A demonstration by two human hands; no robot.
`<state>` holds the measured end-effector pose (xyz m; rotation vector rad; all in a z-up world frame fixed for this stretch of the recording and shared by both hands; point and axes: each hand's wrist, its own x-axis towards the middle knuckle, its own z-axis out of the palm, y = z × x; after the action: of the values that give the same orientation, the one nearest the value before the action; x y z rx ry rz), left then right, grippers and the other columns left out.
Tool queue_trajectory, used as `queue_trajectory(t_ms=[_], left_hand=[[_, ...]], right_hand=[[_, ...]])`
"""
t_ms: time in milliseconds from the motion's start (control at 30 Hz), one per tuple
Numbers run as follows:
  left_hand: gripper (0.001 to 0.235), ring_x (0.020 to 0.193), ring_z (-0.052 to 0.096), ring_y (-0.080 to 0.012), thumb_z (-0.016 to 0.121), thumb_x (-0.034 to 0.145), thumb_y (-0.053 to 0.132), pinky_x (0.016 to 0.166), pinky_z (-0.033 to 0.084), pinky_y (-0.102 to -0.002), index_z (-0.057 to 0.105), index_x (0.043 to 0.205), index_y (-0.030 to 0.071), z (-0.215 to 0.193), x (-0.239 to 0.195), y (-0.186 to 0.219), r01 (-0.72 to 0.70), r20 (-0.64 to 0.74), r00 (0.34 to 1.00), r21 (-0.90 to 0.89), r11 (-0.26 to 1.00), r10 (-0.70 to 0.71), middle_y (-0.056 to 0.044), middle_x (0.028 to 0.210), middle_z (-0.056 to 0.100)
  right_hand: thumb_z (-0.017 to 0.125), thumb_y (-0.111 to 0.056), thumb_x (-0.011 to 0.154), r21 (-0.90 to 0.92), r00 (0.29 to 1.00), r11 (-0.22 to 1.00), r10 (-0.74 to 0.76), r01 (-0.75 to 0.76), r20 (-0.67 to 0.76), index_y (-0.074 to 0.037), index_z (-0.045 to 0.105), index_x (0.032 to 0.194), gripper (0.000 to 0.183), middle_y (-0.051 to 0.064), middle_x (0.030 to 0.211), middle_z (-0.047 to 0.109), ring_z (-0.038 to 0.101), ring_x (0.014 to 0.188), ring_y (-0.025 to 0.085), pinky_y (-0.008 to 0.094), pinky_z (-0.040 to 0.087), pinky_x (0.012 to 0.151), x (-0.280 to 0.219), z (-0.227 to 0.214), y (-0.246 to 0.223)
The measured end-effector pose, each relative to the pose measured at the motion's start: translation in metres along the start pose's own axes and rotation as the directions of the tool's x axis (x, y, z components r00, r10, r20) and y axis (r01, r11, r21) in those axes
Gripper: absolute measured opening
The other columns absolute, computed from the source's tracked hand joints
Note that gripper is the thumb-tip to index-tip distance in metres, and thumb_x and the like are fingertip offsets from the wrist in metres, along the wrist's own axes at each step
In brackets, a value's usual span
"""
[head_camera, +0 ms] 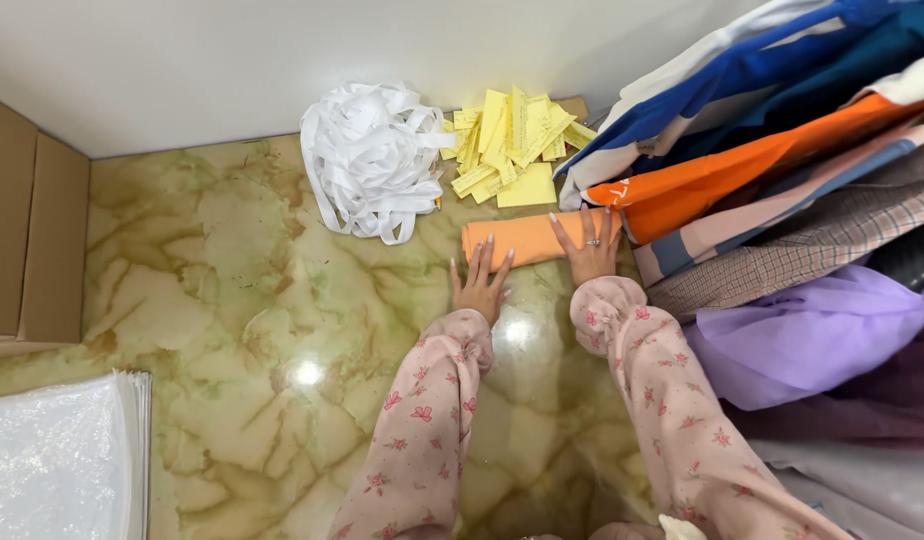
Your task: The person removes an orange t-shirt from a hanger, folds it neatly on a marble-patterned table, and places it aside. They then remove a white patterned t-shirt and a black t-shirt from the rack, folding each one in the same manner on the table.
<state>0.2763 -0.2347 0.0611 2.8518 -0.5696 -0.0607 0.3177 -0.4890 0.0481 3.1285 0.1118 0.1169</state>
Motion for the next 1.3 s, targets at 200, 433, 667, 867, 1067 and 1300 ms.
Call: queue_trajectory(t_ms=[200,433,667,867,1067,1300], left_hand=[[0.075,0.157,-0.018,-0.0218,0.040,0.100,0.059,0.120,-0.004,-0.070,0.000,0.161,0.042,0.008,0.005,0.003,0.012,0.035,0.999,-0.006,1.000,-0.012,-0.004,0.172,-0.016],[0.072,0.154,-0.026,-0.0245,0.035,0.103,0.061,0.120,-0.010,-0.069,-0.002,0.161,0.042,-0.007,0.025,0.003,0.036,0.271,0.961,0.044,0.998,-0.047,-0.003,0.169,-0.026],[0.072,0.154,-0.024,-0.0285,0.035,0.104,0.058,0.120,-0.012,-0.066,-0.001,0.162,0.038,-0.005,0.030,0.009,0.062,0.314,0.946,0.070,0.996,-0.080,-0.006,0.169,-0.023],[0.084,0.156,-0.006,-0.0367,0.057,0.098,0.043,0.124,0.002,-0.062,0.011,0.162,0.016,0.023,0.041,0.051,0.150,0.033,0.988,-0.004,0.989,-0.150,-0.017,0.170,-0.008],[0.107,0.154,-0.014,-0.0439,0.060,0.087,0.070,0.118,0.001,-0.070,-0.005,0.163,0.032,-0.019,0.035,0.056,0.096,0.114,0.988,0.104,0.990,-0.108,-0.017,0.169,-0.017],[0.086,0.152,-0.015,-0.0502,0.063,0.085,0.067,0.114,0.001,-0.076,0.019,0.156,0.049,-0.023,0.033,0.064,0.092,0.115,0.988,0.082,0.992,-0.102,-0.020,0.169,-0.014]], right_hand=[[0.057,-0.043,0.092,0.032,1.000,0.999,-0.005,0.004,0.015,-0.055,0.009,0.158,0.083,0.010,0.171,-0.007,-0.014,0.152,0.047,0.075,0.018,0.114,-0.004,-0.034,-0.013],[0.070,-0.041,0.079,0.041,0.993,0.999,0.007,-0.003,-0.119,-0.043,0.030,0.155,0.086,0.013,0.171,0.008,-0.005,0.155,0.050,0.084,0.002,0.112,-0.028,-0.033,-0.042],[0.040,-0.054,0.102,0.216,0.989,0.966,-0.145,0.140,0.008,-0.050,0.034,0.153,0.052,-0.007,0.173,0.004,-0.007,0.156,0.040,0.078,0.005,0.115,-0.017,-0.042,-0.066],[0.038,-0.049,0.106,0.316,0.990,0.941,-0.137,0.125,0.017,-0.049,0.038,0.151,0.046,-0.015,0.171,0.009,-0.001,0.157,0.033,0.074,0.006,0.118,-0.017,-0.021,-0.050],[0.053,-0.057,0.099,0.409,0.970,0.909,0.165,-0.080,-0.178,-0.045,0.059,0.137,0.040,-0.009,0.153,0.039,0.035,0.141,0.033,0.063,0.031,0.112,0.005,-0.027,-0.015],[0.042,-0.058,0.101,0.093,0.941,0.995,-0.002,0.036,-0.337,-0.037,0.029,0.160,0.064,0.020,0.170,0.004,-0.006,0.151,0.054,0.075,0.018,0.110,-0.016,-0.032,-0.032]])
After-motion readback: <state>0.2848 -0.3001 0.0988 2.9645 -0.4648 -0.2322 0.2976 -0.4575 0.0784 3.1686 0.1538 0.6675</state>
